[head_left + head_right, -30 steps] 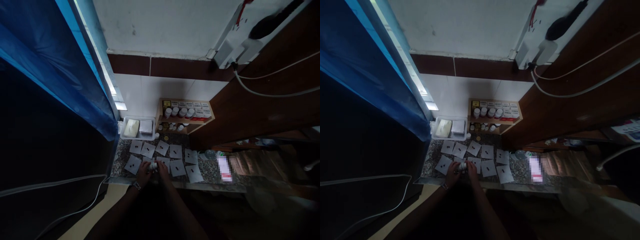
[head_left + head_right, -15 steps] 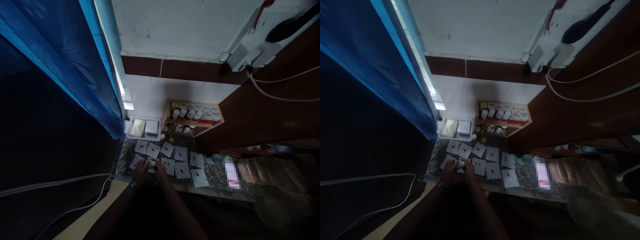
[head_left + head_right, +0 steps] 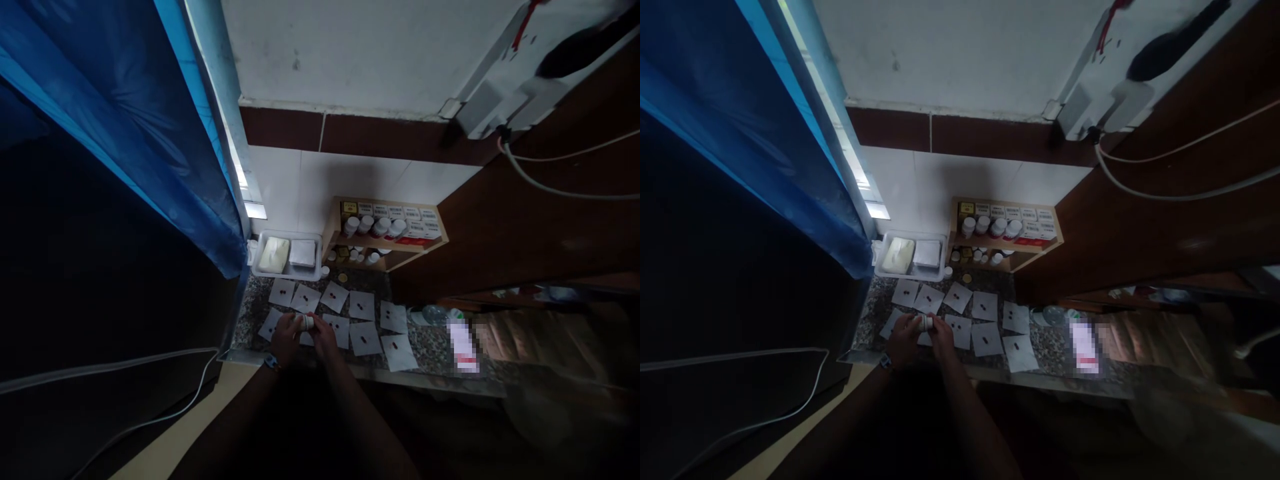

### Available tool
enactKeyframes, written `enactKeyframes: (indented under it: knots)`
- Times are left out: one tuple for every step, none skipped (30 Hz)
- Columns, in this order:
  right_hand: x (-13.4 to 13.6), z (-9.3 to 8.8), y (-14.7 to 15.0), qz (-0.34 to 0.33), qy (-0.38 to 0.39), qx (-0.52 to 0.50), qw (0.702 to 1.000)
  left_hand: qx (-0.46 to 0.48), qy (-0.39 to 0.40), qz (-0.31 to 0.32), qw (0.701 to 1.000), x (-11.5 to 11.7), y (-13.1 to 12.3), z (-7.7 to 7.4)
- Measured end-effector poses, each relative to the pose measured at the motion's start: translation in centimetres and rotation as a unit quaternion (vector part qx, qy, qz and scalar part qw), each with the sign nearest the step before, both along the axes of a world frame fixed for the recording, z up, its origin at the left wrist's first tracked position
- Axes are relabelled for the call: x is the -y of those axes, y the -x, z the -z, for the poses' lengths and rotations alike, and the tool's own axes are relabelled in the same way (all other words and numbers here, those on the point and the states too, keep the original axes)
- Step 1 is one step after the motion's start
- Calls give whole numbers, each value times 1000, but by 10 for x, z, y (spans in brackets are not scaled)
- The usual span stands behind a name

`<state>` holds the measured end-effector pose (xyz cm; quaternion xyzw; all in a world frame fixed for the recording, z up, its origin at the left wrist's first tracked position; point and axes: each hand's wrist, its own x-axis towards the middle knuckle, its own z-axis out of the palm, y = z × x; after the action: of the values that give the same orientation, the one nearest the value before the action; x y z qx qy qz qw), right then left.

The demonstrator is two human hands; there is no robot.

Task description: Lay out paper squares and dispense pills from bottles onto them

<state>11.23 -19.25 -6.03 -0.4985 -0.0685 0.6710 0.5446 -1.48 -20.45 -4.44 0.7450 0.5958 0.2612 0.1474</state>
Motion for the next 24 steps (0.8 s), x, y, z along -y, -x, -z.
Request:
enactKeyframes:
  knots:
    - [-1, 0, -2, -1, 4, -9, 1000, 13, 4, -6, 1000, -1, 0, 1]
    - [-2, 0, -3, -2, 9, -17, 1000, 28, 10, -10, 1000, -1, 1, 1]
    - [-2, -1, -4, -1, 11, -26, 1000, 43, 17, -14, 999, -1, 2, 2]
    - [-2, -1, -5, 0, 14, -35, 999, 57, 26, -17, 998, -2, 3, 2]
    - [-2, -2, -6, 3, 18, -43, 999, 70, 34, -20, 997, -2, 4, 2]
    - [-1, -3, -7, 5, 22, -50, 998, 80, 40, -22, 996, -1, 5, 2]
    - [-1, -4, -7, 5, 26, -55, 998, 90, 44, -25, 995, -1, 6, 2]
    - [-1, -5, -7, 3, 30, -58, 998, 100, 46, -26, 994, -1, 8, 2]
    - [-2, -5, -7, -1, 32, -59, 998, 109, 46, -27, 993, 0, 9, 1]
    - [-2, -6, -7, -6, 31, -58, 998, 118, 46, -28, 992, 0, 10, 2]
    - [-2, -6, -7, -14, 30, -55, 998, 126, 46, -29, 991, 1, 10, 2]
    - [-2, -6, -7, -22, 30, -49, 998, 133, 47, -30, 990, 2, 11, 2]
    - [-3, -6, -7, -30, 30, -42, 998, 136, 49, -31, 989, 3, 11, 3]
    - [-3, -6, -7, -36, 31, -32, 998, 136, 52, -33, 989, 4, 11, 3]
    - [-2, -5, -7, -39, 31, -19, 999, 133, 55, -36, 989, 4, 11, 4]
    - [-2, -5, -7, -41, 32, -7, 999, 128, 58, -37, 989, 5, 11, 4]
    - [-2, -4, -8, -41, 32, 3, 999, 119, 59, -36, 990, 5, 11, 5]
    - [-1, -4, -8, -39, 33, 11, 999, 109, 60, -31, 992, 5, 11, 5]
    - [-1, -3, -8, -36, 36, 16, 999, 97, 58, -22, 993, 5, 11, 6]
    - [0, -3, -7, -35, 39, 21, 998, 85, 54, -10, 995, 5, 11, 6]
    - [1, -2, -7, -34, 43, 25, 998, 74, 49, 5, 996, 4, 12, 7]
    - [1, -1, -6, -33, 48, 31, 998, 63, 42, 19, 997, 4, 12, 9]
    - [2, 0, -6, -32, 52, 36, 997, 54, 35, 32, 997, 3, 12, 10]
    - [3, 1, -5, -30, 57, 42, 997, 48, 29, 44, 998, 3, 13, 13]
